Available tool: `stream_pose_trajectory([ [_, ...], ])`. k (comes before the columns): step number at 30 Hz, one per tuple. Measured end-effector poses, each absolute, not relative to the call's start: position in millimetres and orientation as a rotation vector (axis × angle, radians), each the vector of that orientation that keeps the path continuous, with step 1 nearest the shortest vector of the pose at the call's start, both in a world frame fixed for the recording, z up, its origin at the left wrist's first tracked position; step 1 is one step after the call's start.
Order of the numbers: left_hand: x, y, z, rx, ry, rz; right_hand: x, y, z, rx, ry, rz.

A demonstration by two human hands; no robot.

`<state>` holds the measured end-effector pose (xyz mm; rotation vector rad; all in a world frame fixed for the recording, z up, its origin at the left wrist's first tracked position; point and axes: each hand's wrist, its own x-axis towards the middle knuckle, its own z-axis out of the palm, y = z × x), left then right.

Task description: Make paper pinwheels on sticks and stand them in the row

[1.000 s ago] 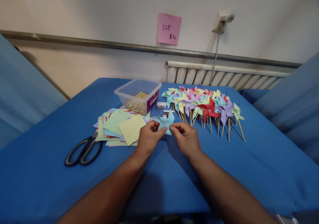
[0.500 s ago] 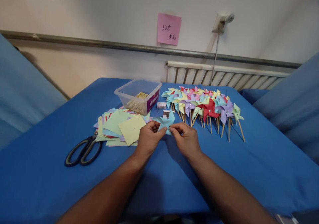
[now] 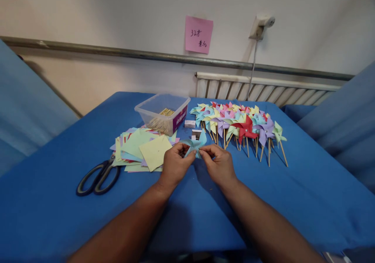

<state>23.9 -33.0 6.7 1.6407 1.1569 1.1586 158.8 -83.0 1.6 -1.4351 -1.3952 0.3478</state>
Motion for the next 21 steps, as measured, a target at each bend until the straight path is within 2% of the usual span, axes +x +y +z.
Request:
stream_pose_trajectory([
  [21, 24.4, -34.1, 7.5, 1.671, 1.169, 1.133, 157.3, -84.6, 3.2, -1.462, -1.405, 0.372],
])
